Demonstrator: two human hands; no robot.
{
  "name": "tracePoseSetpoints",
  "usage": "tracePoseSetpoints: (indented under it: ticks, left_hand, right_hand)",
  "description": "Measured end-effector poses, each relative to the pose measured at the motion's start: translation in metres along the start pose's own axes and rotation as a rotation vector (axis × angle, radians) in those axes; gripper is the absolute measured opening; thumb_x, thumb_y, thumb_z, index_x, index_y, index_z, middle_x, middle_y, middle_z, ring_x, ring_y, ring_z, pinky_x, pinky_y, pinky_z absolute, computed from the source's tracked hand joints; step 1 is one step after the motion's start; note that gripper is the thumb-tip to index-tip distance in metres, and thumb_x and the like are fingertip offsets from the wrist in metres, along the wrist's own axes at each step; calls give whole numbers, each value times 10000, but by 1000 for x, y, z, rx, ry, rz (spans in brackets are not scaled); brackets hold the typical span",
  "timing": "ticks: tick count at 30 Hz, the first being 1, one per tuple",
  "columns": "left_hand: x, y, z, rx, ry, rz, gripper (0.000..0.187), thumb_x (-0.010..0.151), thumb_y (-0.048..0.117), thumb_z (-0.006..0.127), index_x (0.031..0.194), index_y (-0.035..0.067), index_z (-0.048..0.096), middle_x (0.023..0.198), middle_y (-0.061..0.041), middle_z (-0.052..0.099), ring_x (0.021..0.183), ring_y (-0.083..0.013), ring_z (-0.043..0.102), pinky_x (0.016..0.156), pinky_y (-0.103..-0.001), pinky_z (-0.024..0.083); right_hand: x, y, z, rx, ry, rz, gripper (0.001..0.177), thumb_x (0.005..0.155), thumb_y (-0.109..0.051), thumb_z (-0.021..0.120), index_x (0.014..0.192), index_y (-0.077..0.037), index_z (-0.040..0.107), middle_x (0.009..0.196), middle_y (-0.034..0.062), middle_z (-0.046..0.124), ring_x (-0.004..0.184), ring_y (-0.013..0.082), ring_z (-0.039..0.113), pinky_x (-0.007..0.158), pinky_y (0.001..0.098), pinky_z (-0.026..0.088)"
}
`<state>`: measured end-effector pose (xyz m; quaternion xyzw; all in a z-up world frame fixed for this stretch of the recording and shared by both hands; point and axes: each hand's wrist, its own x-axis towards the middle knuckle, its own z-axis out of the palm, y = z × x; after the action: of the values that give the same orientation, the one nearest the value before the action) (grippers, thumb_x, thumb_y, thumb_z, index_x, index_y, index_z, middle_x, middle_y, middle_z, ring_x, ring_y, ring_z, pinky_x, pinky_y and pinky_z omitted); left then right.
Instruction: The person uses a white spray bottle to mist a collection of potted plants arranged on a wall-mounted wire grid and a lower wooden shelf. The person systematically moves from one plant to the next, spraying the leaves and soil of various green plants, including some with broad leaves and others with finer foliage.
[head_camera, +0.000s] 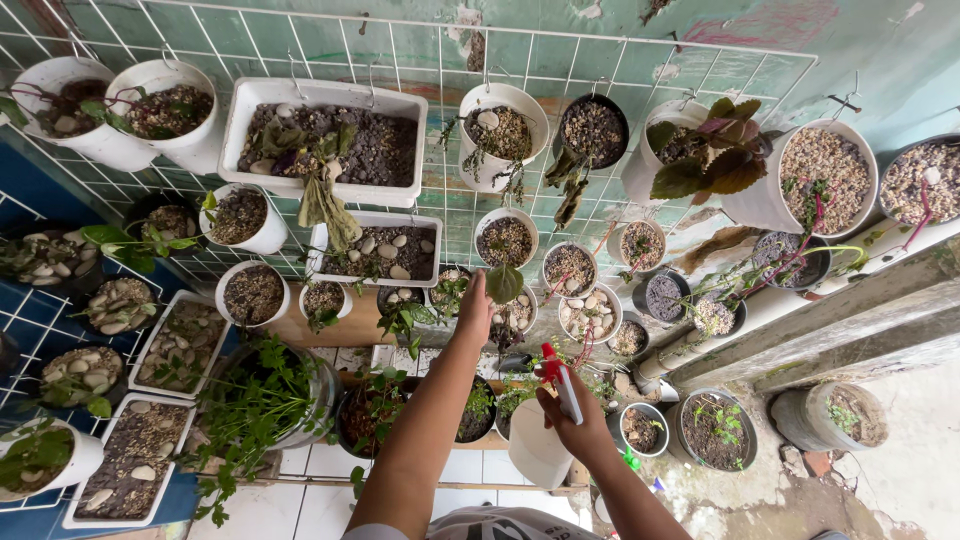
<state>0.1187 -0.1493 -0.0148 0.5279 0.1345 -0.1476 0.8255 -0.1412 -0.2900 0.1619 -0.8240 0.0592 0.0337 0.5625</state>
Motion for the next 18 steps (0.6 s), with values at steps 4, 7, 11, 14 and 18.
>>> tracePoseSetpoints:
  ticks: [4,7,11,14,18]
  left_hand:
    - [32,9,1,146,90,154,584,1043,416,556,1548,135,470,1411,-188,579,1118,-328,602,841,-405,519]
    - [45,18,4,163,118,114,590,1003,363,578,1541,170,432,1383,-144,597,1008,-228,627,784,-404,527]
    - [50,24,7,187,136,32,629,980,299,562,1570,219,361,1386,-120,595,983,-236,622,754,-426,515]
    - [52,27,8,259,119,30,604,977,265,553,1549,226,364,1335,-83,608,980,-205,632,725,-411,531]
    - [55,30,12,299,107,18,480,975,201,553,1452,168,506,1226,-90,634,934,-223,621,688,-380,533]
  right_hand:
    - [1,-9,-10,5,-29,19,366,934,-210,692,1279,-109,623,626,46,633,544,127,622,524,297,482]
    - [0,-14,-14,6,-35,44,367,932,-213,692,1277,-111,617,638,40,634,553,125,620,532,297,489]
    - [1,-20,-17,10,-21,40,352,928,-199,694,1264,-111,636,679,34,646,563,121,613,538,292,488]
    - [2,-23,-20,5,-16,35,355,922,-192,689,1266,-118,642,720,19,665,568,115,612,537,291,496]
    - [4,-23,-24,-53,-29,53,352,927,-203,687,1268,-126,649,674,41,656,555,120,625,525,298,492]
